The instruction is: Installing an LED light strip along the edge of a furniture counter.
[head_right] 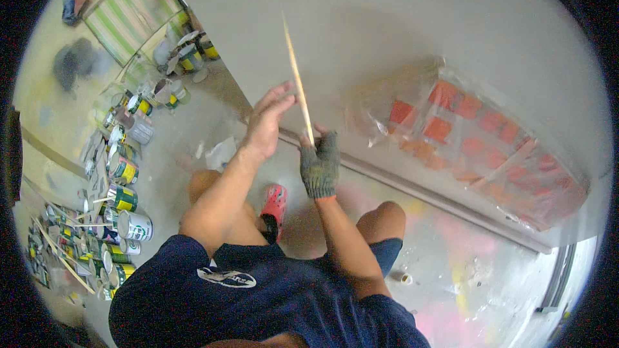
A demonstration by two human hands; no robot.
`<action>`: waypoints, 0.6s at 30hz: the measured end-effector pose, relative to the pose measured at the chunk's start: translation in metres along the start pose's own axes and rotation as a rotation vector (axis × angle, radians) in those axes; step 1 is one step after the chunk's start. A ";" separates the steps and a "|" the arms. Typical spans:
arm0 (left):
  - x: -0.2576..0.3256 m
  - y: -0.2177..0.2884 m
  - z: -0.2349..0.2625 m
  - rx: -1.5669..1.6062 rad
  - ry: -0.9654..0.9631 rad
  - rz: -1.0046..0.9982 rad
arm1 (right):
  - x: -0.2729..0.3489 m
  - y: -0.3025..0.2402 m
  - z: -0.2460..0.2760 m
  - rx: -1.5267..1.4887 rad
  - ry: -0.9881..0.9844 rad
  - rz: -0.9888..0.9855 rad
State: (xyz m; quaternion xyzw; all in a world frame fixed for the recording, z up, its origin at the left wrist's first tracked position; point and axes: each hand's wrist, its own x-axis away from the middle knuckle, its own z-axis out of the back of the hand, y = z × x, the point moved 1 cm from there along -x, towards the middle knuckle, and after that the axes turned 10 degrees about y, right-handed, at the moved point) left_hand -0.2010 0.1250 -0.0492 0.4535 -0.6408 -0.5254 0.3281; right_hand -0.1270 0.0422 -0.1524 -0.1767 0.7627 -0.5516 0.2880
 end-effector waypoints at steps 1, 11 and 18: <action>-0.001 0.000 -0.002 -0.052 -0.024 -0.071 | 0.003 0.002 0.001 -0.073 0.135 0.008; -0.024 0.032 -0.006 -0.029 0.066 -0.066 | 0.009 -0.015 0.046 0.138 0.212 0.164; -0.126 0.183 -0.043 0.528 -0.142 -0.298 | -0.025 -0.074 0.117 0.318 0.039 0.247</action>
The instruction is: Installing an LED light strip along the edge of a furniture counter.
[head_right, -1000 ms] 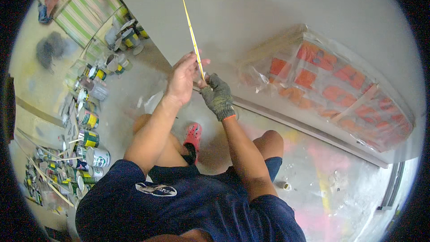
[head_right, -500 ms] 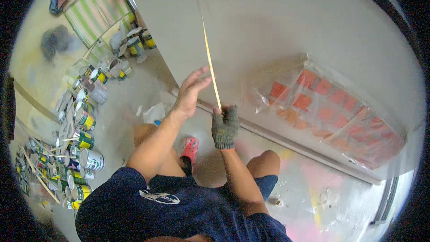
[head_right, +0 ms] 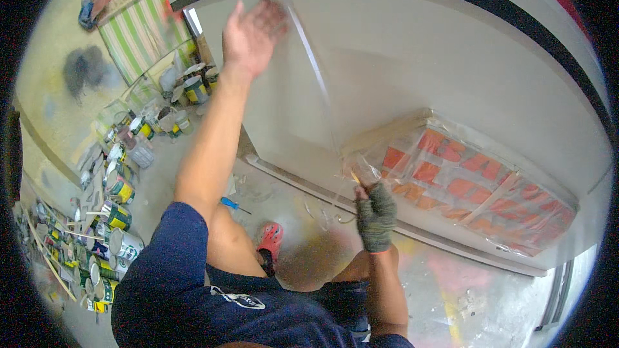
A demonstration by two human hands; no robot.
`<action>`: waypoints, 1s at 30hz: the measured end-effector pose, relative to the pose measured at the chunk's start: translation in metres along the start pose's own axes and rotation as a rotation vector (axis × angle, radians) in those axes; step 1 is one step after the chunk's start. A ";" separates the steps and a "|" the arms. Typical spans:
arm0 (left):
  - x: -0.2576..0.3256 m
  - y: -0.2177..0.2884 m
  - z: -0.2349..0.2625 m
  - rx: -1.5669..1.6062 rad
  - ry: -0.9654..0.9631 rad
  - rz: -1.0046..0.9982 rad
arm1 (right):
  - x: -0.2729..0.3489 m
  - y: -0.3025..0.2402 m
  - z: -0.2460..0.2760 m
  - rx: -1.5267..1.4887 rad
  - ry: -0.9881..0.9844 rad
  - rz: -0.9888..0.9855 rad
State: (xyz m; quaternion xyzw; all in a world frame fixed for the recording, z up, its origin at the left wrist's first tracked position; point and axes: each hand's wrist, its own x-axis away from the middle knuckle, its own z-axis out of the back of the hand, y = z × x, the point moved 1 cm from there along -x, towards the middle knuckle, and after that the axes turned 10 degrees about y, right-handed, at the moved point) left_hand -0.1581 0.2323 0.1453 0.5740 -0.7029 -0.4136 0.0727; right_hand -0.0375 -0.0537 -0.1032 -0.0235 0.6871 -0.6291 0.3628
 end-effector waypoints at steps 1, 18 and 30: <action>-0.016 0.009 -0.008 0.106 -0.051 0.011 | -0.009 -0.007 0.011 -0.059 -0.048 -0.096; -0.045 0.004 -0.032 0.650 -0.036 0.170 | -0.159 -0.067 0.181 -0.036 -0.293 0.093; -0.049 0.005 -0.043 0.603 -0.074 0.100 | -0.171 -0.121 0.200 0.423 -0.152 0.467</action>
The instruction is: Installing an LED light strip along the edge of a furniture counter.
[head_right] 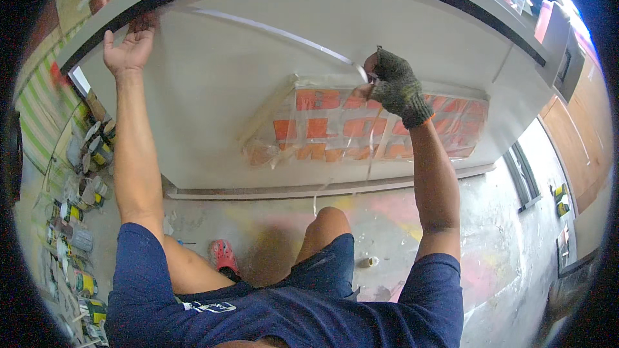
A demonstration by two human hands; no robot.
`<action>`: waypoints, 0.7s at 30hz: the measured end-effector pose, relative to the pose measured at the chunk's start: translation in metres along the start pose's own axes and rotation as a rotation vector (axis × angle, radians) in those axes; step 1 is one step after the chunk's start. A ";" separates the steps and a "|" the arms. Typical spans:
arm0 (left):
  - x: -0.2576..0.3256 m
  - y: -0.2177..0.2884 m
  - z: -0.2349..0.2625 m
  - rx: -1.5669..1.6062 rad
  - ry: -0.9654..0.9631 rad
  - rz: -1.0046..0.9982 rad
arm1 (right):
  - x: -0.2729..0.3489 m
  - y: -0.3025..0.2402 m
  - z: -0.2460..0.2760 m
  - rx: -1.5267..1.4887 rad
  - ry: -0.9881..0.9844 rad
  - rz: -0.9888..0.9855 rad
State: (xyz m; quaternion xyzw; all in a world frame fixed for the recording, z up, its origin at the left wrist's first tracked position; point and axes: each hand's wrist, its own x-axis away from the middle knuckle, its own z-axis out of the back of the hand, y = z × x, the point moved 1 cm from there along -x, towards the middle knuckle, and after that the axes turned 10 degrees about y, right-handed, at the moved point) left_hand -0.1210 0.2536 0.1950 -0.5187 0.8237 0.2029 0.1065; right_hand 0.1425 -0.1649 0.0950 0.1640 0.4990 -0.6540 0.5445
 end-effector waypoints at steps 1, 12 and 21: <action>0.004 -0.001 -0.003 0.000 -0.003 -0.001 | -0.003 -0.006 -0.001 0.000 0.002 0.002; 0.006 -0.014 0.001 0.200 -0.032 0.028 | -0.033 -0.006 0.016 0.474 0.156 0.076; 0.012 -0.016 -0.003 0.227 -0.075 0.024 | -0.073 0.040 0.028 0.530 0.392 0.224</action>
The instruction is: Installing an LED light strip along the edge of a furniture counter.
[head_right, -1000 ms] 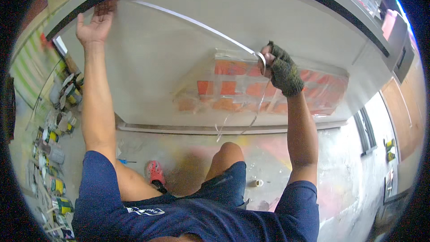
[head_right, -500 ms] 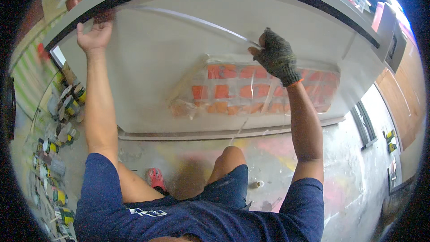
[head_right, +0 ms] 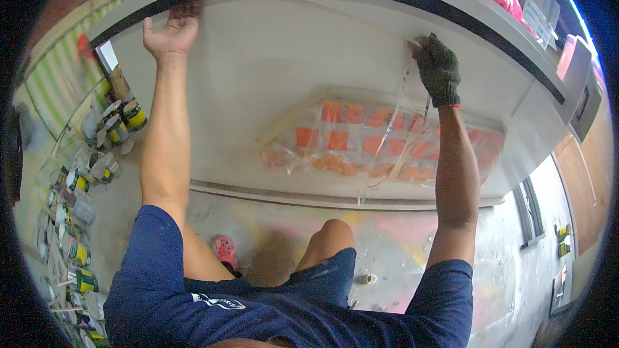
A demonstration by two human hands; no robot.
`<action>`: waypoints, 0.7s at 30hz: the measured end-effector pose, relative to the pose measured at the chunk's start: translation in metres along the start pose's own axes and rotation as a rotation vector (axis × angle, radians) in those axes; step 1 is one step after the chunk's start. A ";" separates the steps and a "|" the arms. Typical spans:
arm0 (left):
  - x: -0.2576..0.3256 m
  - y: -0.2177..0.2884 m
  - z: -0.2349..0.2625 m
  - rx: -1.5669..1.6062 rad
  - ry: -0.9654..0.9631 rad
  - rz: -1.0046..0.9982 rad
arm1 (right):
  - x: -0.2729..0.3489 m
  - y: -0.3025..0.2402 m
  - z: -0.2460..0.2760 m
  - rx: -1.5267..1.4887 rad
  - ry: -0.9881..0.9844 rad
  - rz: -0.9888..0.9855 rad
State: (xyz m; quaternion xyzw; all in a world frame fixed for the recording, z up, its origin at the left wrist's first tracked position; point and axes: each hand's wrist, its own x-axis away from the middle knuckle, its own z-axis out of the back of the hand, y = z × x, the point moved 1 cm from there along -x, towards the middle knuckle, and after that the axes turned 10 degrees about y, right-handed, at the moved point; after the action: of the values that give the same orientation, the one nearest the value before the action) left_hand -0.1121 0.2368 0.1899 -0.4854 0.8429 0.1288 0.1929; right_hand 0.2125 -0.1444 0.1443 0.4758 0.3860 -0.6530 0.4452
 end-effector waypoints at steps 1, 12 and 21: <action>0.000 -0.001 0.001 0.017 0.009 0.003 | -0.001 0.003 -0.003 -0.005 0.003 0.002; 0.005 -0.010 -0.009 0.057 0.095 -0.094 | -0.020 -0.011 -0.003 0.272 0.276 -0.145; 0.010 -0.028 -0.017 0.131 0.151 -0.133 | -0.033 -0.003 -0.005 0.332 0.359 -0.149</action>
State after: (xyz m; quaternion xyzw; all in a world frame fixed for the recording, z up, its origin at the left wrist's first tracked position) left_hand -0.0960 0.2087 0.1996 -0.5350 0.8276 0.0236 0.1682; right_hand 0.2156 -0.1317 0.1748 0.6209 0.3804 -0.6435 0.2359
